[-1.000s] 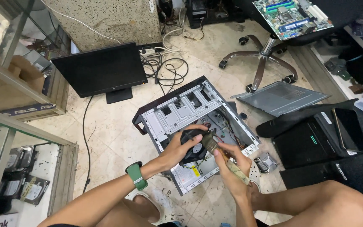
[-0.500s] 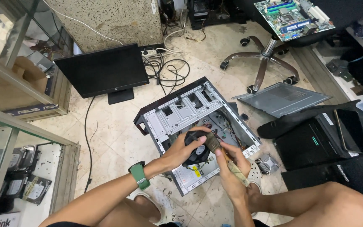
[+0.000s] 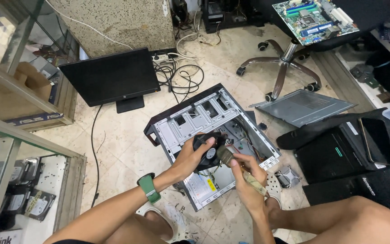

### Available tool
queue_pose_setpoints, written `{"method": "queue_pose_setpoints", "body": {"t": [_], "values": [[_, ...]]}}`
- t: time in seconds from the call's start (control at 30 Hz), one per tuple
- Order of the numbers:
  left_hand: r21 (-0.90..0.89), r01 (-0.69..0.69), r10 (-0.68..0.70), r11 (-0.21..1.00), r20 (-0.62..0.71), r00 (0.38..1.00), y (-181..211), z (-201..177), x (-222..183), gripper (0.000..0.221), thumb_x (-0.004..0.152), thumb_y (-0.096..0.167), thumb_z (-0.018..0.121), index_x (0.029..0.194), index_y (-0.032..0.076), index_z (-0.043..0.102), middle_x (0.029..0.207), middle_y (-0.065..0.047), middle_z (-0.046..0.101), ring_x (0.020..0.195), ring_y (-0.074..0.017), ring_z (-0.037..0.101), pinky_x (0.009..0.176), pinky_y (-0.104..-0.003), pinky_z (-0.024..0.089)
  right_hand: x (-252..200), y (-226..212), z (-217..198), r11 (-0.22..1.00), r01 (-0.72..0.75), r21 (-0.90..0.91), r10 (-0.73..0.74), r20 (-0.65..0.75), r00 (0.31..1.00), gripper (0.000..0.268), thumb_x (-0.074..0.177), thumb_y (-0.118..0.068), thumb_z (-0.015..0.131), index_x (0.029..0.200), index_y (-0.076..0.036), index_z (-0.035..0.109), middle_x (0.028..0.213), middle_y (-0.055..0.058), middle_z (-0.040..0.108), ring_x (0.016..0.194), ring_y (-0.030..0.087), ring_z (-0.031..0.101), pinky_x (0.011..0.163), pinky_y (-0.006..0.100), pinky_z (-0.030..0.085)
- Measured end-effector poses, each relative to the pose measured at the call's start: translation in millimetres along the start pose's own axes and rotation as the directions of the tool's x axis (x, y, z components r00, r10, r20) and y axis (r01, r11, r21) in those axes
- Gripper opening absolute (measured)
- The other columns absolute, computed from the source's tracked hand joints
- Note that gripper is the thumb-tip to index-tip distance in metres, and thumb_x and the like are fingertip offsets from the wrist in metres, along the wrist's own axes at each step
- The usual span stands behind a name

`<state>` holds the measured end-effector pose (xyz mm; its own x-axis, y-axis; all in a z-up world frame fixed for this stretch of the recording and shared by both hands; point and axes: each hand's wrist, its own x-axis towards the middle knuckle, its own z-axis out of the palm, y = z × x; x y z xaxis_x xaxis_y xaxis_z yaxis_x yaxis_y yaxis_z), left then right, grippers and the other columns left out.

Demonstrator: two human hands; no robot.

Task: Cleaning a computer cooling fan using a small brush to remove dust.

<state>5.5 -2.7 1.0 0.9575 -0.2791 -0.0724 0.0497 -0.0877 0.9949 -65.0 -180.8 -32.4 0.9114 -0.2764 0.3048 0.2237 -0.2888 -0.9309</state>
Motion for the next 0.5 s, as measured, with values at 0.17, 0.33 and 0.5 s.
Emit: {"method": "queue_pose_setpoints", "body": {"t": [0.17, 0.33, 0.5], "values": [[-0.065, -0.002, 0.0, 0.998, -0.034, 0.999, -2.4, 0.3, 1.7, 0.039, 0.095, 0.039, 0.055, 0.097, 0.002, 0.064, 0.091, -0.006, 0.064, 0.082, -0.0136, 0.054, 0.079, -0.026, 0.044, 2.6, -5.6, -1.1, 0.997, 0.036, -0.065, -0.03, 0.091, 0.995, 0.018, 0.083, -0.007, 0.073, 0.1, -0.003, 0.076, 0.072, 0.004, 0.076, 0.055, 0.01, 0.059, 0.052, 0.021, 0.045], [-0.105, -0.048, 0.046, 0.993, -0.026, 0.999, -15.6, 2.5, 2.2, 0.03, 0.097, 0.037, 0.057, 0.093, 0.007, 0.054, 0.082, -0.001, 0.05, 0.076, -0.0112, 0.045, 0.072, -0.024, 0.039, -0.7, -6.1, 2.7, 0.998, 0.009, -0.068, -0.007, 0.031, 0.999, 0.017, 0.085, -0.004, 0.071, 0.101, -0.002, 0.074, 0.08, 0.004, 0.077, 0.06, 0.01, 0.06, 0.059, 0.022, 0.048], [-0.068, -0.112, 0.11, 0.991, -0.036, 0.993, -8.6, 3.4, 0.9, 0.032, 0.097, 0.04, 0.055, 0.091, 0.009, 0.053, 0.088, -0.004, 0.061, 0.078, -0.0121, 0.053, 0.075, -0.025, 0.044, 0.3, 7.0, 1.4, 0.991, -0.083, 0.103, 0.079, 0.039, 0.996, 0.025, 0.085, 0.003, 0.071, 0.11, 0.004, 0.069, 0.093, 0.016, 0.077, 0.074, 0.02, 0.073, 0.068, 0.026, 0.06]]}}
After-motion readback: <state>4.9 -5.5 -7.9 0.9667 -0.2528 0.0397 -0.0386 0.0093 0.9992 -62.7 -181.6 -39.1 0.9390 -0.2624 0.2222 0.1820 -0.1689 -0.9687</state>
